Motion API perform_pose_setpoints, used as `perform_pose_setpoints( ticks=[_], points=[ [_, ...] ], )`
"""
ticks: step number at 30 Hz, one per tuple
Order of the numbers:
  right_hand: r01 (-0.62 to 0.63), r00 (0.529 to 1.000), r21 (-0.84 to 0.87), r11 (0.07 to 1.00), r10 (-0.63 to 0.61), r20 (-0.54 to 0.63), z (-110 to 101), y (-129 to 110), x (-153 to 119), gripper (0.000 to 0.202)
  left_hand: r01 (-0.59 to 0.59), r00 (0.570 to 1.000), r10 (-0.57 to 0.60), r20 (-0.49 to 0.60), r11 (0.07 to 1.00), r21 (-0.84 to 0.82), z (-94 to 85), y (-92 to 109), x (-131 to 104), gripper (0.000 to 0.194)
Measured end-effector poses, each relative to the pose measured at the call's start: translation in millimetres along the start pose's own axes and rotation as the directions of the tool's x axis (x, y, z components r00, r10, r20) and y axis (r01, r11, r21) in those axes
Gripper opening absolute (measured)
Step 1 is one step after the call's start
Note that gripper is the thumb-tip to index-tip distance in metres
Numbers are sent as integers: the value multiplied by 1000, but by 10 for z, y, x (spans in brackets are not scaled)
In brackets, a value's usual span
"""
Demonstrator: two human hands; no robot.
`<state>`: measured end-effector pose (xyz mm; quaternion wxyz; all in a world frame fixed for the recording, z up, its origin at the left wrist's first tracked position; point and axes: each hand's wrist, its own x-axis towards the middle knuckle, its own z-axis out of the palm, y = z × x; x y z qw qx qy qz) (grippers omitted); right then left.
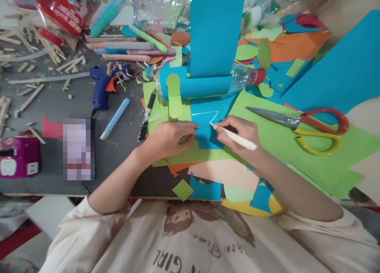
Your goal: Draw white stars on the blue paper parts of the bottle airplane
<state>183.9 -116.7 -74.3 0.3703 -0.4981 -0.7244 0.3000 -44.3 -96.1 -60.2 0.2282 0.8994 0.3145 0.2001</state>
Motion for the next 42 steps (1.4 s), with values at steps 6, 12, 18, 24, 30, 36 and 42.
perform_pose_setpoints(
  ticks=[6,12,18,24,30,36,42],
  points=[
    [40,998,-6,999,-40,42,25,-39,-36,16,70,996,-70,47,997,-8,-8,-11,-35,28],
    [73,991,-38,997,-68,116,44,-112,-62,13,64,998,-63,23,996,-69,-19,1,-25,30],
    [94,985,-10,996,-91,146,100,-164,-93,14,73,997,-69,38,992,-106,-39,4,-18,28],
    [106,982,1,994,-105,160,124,-188,-102,15,71,997,-69,21,992,-100,-35,-1,-20,30],
    [161,972,-37,986,-152,179,168,-170,-117,16,121,991,-115,67,988,-91,-47,8,-14,30],
    [63,995,94,994,-69,68,101,-222,-120,14,143,986,-134,98,986,-87,-68,8,-14,29],
    [-107,969,348,931,175,-172,12,0,44,23,117,990,-108,89,988,-105,-63,-5,-25,27]
  ],
)
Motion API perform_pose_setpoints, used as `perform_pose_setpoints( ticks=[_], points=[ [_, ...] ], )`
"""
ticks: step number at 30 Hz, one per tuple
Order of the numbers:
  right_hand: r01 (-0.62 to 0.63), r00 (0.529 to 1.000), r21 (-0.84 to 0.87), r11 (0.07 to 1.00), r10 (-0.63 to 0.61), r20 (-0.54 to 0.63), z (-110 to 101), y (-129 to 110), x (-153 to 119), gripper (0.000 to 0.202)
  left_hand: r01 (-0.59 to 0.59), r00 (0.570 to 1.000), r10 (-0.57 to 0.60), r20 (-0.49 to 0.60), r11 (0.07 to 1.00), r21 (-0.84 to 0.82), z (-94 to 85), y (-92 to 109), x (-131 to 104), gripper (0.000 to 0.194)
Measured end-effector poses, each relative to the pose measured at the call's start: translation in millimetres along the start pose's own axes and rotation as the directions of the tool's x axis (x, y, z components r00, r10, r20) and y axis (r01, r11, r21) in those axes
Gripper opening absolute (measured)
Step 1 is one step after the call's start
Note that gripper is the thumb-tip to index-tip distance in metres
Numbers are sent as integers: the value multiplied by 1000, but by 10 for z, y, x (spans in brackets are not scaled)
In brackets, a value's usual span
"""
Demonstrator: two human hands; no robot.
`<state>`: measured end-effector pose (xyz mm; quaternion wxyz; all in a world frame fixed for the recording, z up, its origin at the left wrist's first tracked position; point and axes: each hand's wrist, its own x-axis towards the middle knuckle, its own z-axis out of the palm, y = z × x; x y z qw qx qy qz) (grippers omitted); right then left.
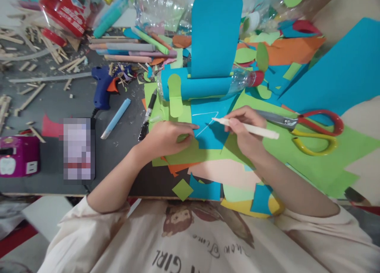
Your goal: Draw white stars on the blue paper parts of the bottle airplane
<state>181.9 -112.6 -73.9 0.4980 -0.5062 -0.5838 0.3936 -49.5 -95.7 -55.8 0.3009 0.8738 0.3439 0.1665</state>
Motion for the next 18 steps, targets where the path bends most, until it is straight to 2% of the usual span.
perform_pose_setpoints(
  ticks=[3,6,8,11,15,18],
  points=[
    [-40,999,21,999,41,-19,-8,84,138,20,-9,1000,10,-9,1000,9,1,-16,3,26],
    [-48,997,26,998,47,57,-2,79,217,15,-15,1000,15,-15,1000,-3,-2,-27,9,25],
    [-71,993,42,997,67,97,-1,62,233,17,-17,1000,17,-23,1000,-3,-3,-29,11,24],
    [-105,991,41,994,101,89,-6,71,230,23,-6,1000,6,-23,1000,-1,-3,-27,9,22],
    [-132,985,-6,991,132,108,-7,112,225,21,-13,1000,13,-26,1000,5,0,-27,9,24],
    [-111,988,-3,994,110,113,5,110,229,18,-24,999,25,-36,1000,7,3,-34,18,23]
  ],
)
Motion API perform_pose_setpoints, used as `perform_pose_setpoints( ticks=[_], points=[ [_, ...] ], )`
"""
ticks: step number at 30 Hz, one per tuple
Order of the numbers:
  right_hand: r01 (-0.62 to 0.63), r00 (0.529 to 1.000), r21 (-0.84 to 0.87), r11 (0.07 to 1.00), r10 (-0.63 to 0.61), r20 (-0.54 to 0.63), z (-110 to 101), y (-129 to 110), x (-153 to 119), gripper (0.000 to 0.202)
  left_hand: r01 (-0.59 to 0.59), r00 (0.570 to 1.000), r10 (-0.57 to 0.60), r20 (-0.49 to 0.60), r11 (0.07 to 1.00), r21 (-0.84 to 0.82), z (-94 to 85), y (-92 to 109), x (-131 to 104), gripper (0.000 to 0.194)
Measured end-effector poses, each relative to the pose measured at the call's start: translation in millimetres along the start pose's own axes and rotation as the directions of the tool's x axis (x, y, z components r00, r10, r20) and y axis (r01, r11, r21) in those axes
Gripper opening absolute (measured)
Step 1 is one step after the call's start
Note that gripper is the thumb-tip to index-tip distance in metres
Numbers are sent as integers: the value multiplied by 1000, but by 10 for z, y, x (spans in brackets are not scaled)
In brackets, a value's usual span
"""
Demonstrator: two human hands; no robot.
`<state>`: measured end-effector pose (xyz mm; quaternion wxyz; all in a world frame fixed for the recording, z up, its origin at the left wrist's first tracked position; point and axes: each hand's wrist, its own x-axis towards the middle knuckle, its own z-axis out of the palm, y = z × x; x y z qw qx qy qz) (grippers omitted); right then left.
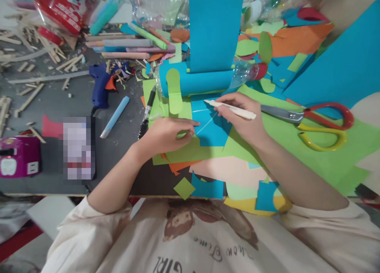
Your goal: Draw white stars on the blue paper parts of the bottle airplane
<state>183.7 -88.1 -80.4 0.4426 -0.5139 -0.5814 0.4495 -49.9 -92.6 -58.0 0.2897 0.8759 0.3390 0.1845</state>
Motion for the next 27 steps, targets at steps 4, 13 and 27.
perform_pose_setpoints(
  ticks=[4,13,27],
  points=[
    [1,1000,-15,1000,-1,-6,15,-19,2,19,21,1000,-21,7,1000,-9,1,-7,12,23],
    [-44,999,-88,995,46,14,15,-47,2,21,53,998,-53,24,999,4,-2,-8,-1,26],
    [-19,996,-75,997,26,86,-4,-48,-18,17,102,994,-99,46,993,-57,-28,-1,9,23]
  ],
)
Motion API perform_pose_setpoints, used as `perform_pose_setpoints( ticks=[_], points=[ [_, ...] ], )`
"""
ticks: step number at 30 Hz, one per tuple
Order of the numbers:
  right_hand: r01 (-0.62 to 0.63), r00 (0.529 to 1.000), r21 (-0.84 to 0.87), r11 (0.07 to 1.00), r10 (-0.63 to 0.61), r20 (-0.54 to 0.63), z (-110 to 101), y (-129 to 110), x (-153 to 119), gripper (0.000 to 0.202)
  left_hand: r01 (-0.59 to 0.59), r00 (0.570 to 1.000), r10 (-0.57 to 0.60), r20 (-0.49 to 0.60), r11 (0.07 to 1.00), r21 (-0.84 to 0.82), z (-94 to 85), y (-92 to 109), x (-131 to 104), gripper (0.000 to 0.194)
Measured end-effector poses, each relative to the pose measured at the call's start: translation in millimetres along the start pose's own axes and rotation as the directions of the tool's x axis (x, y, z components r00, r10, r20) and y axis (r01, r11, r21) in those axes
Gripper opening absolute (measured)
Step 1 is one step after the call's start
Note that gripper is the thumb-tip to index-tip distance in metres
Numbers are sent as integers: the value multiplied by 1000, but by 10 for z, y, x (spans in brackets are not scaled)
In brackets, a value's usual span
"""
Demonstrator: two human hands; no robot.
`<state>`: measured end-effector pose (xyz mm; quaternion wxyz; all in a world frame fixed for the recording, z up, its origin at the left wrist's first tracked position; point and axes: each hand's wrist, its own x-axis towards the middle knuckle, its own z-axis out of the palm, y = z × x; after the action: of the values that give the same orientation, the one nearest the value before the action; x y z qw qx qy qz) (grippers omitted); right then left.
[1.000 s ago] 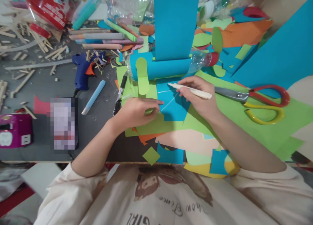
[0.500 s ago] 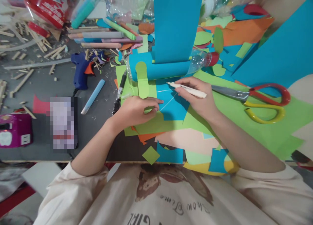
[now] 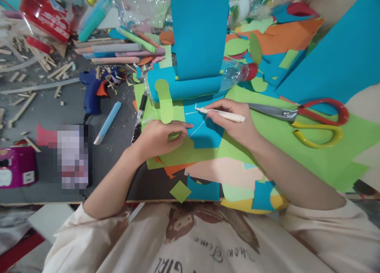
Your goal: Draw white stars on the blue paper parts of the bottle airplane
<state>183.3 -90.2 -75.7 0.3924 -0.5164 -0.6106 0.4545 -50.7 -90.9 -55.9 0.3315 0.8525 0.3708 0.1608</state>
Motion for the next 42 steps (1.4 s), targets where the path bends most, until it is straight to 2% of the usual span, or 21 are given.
perform_pose_setpoints(
  ticks=[9,15,23,27,39,42],
  points=[
    [9,999,-6,1000,-9,37,-11,-28,-20,12,-92,994,89,-56,995,-44,0,-5,0,21],
    [21,1000,-43,999,-20,14,-2,-43,-37,12,-9,996,15,-92,998,67,-2,-56,-7,25],
    [38,999,-69,997,-36,40,5,-55,-62,19,14,998,-1,-69,983,185,2,-87,-12,29],
    [45,997,-68,997,-41,57,6,-52,-74,15,9,996,9,-84,977,215,18,-94,-14,29],
    [99,964,-47,994,-84,254,-26,-78,-90,16,-21,993,47,-105,972,236,38,-107,-22,30],
    [155,954,-52,986,-136,268,-16,-54,-95,14,-41,990,73,-119,968,249,44,-111,-23,30]
  ],
)
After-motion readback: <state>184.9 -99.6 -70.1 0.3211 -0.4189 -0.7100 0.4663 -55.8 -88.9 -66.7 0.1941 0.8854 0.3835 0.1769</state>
